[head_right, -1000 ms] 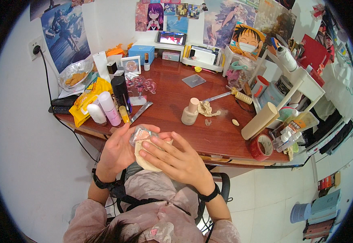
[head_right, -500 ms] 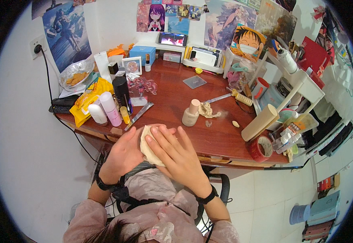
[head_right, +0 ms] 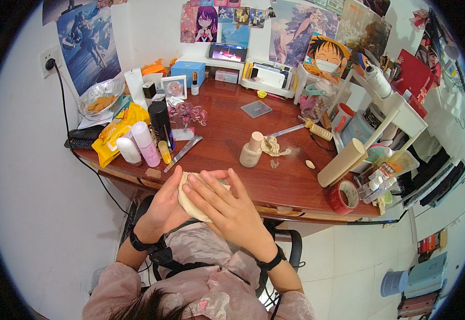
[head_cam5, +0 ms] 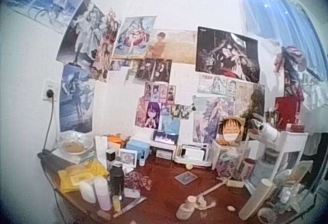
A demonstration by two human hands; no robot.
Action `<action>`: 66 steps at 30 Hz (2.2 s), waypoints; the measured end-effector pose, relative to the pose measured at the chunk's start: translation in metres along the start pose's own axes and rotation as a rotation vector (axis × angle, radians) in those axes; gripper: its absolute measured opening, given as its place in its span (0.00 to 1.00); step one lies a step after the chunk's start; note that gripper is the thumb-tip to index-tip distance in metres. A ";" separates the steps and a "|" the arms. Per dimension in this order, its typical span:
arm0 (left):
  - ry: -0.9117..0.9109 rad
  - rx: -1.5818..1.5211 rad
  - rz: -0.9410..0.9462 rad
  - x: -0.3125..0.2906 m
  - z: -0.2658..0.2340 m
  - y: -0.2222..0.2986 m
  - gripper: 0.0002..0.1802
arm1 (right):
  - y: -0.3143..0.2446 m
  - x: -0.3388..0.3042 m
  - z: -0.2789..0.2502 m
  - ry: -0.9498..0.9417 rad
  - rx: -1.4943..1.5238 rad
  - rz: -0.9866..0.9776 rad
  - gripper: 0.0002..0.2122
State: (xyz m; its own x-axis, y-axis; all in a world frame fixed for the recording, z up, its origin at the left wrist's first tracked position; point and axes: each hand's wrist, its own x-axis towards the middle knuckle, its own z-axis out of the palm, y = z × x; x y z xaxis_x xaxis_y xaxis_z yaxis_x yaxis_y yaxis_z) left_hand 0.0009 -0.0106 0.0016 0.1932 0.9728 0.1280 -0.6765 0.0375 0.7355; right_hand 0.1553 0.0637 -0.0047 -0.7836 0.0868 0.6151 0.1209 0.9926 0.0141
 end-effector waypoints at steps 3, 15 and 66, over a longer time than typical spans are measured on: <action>0.022 -0.017 0.002 -0.001 -0.001 0.001 0.43 | 0.000 0.000 0.000 -0.014 0.016 -0.003 0.30; 0.032 -0.126 0.073 -0.003 0.005 0.009 0.45 | 0.006 -0.002 -0.008 -0.022 -0.010 -0.110 0.30; -0.062 0.251 -0.065 -0.001 -0.008 -0.005 0.33 | 0.015 -0.009 -0.014 0.301 0.310 0.060 0.21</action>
State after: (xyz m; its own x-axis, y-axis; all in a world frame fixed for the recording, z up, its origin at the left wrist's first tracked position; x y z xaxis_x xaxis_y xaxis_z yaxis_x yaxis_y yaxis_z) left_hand -0.0015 -0.0096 -0.0073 0.2785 0.9541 0.1100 -0.4657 0.0340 0.8843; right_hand 0.1730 0.0763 0.0006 -0.5624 0.1619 0.8109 -0.0641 0.9692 -0.2380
